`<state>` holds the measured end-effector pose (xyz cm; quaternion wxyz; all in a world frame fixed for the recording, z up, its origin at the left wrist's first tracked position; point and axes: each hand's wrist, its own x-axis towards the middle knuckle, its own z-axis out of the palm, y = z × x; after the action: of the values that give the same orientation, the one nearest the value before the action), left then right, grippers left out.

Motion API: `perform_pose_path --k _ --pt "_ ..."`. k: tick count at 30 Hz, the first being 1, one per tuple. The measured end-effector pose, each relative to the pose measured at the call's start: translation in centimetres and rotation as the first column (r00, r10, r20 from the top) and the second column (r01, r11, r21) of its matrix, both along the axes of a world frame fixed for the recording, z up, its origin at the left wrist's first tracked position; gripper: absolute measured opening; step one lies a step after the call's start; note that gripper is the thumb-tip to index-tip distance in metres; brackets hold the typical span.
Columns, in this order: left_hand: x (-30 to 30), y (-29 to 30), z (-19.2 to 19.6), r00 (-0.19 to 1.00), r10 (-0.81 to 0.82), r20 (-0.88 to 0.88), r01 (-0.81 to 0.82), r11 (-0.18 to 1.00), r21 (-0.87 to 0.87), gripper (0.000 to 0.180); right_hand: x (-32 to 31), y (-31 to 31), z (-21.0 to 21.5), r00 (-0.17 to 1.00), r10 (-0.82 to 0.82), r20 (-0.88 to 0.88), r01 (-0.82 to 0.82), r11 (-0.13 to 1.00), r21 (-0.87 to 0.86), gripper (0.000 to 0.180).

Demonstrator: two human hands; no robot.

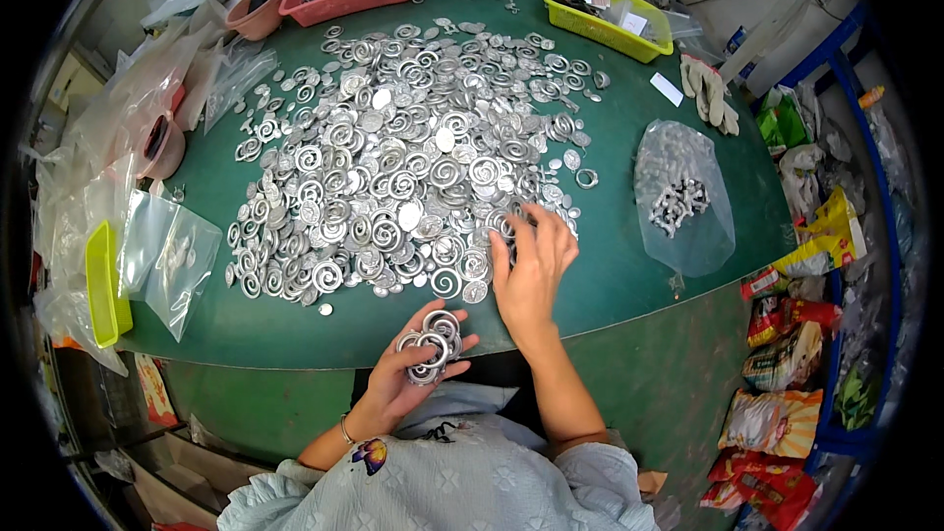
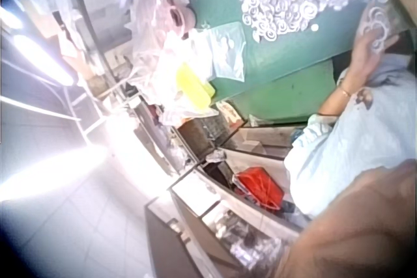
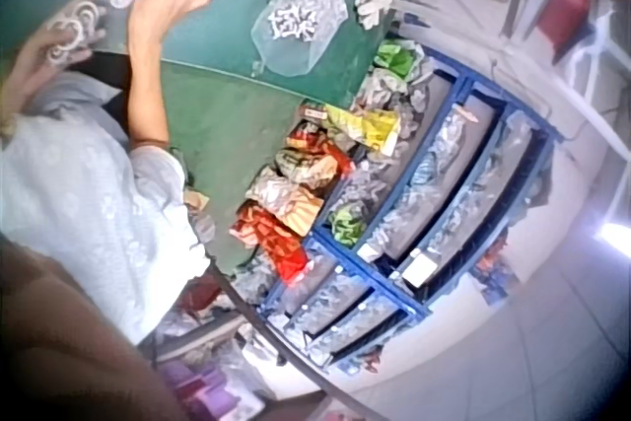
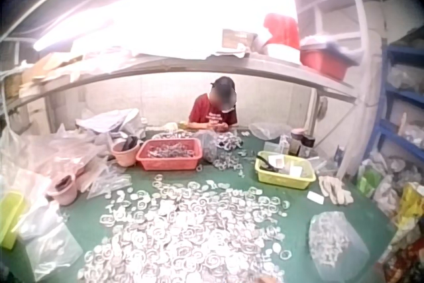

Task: The person sorts silver metal hardware components by hand from a large pile into small plastic bags.

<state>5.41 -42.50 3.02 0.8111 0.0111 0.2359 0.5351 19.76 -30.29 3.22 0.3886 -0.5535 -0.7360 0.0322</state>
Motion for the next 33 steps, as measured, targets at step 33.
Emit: perform_pose_path --k 33 --pt "-0.4 -0.1 -0.4 0.955 0.238 0.176 -0.231 0.971 -0.061 0.055 -1.6 -2.8 3.0 0.670 0.715 -0.199 -0.724 0.689 0.038 0.016"
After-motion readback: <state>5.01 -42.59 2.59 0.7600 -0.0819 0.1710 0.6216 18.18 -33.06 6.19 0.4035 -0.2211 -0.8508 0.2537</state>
